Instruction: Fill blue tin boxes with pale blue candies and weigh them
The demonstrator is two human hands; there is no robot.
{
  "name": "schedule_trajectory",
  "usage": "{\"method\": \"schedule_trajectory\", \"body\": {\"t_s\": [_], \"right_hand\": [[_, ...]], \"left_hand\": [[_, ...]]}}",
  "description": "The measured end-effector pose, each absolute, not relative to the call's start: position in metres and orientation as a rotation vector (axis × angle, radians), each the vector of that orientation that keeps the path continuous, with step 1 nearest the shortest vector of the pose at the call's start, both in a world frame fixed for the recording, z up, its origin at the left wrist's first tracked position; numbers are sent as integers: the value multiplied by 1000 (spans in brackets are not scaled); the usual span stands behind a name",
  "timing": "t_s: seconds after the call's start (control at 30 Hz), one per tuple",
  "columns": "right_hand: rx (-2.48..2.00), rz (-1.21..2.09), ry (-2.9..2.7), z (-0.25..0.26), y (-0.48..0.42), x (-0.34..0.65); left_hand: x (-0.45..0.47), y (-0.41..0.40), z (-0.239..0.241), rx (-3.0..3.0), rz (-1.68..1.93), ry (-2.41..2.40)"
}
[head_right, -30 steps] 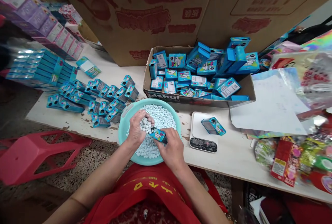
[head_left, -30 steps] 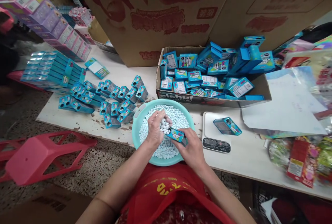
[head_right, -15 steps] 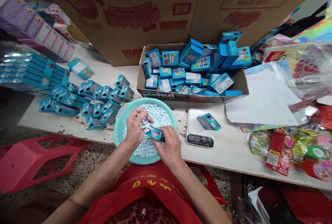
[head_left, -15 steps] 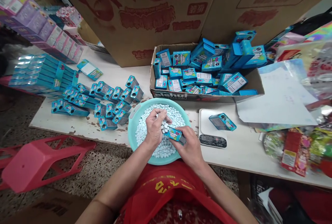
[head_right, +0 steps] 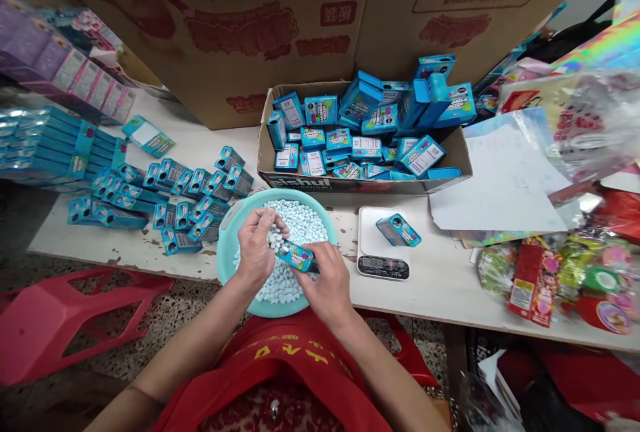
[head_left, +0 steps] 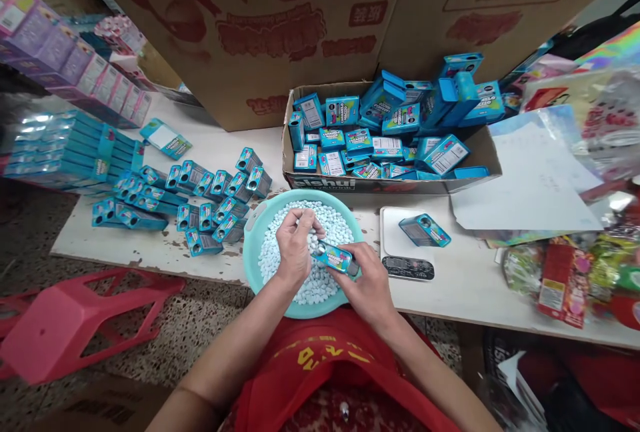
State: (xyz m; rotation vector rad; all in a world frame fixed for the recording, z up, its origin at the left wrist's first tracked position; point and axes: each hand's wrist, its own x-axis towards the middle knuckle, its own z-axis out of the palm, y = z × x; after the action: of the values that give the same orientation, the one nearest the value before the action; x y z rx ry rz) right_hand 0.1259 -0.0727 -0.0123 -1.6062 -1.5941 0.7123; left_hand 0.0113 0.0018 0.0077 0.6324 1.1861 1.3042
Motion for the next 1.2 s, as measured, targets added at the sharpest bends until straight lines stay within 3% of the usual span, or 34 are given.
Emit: {"method": "schedule_trajectory", "body": {"t_s": [0.3, 0.53, 1.0, 1.2], "right_hand": [[-1632, 803, -1536, -14, -72, 122], [-1586, 821, -1447, -21, -75, 120], [-1530, 894, -1295, -34, -67, 124], [-1510, 974, -1187, -38, -71, 136]], "left_hand": [[13, -5, 9, 624, 1164, 1180], [13, -8, 6, 793, 1369, 1185], [14, 7, 18, 564, 1277, 1150], [-4, 19, 1, 572, 1280, 1242]]}}
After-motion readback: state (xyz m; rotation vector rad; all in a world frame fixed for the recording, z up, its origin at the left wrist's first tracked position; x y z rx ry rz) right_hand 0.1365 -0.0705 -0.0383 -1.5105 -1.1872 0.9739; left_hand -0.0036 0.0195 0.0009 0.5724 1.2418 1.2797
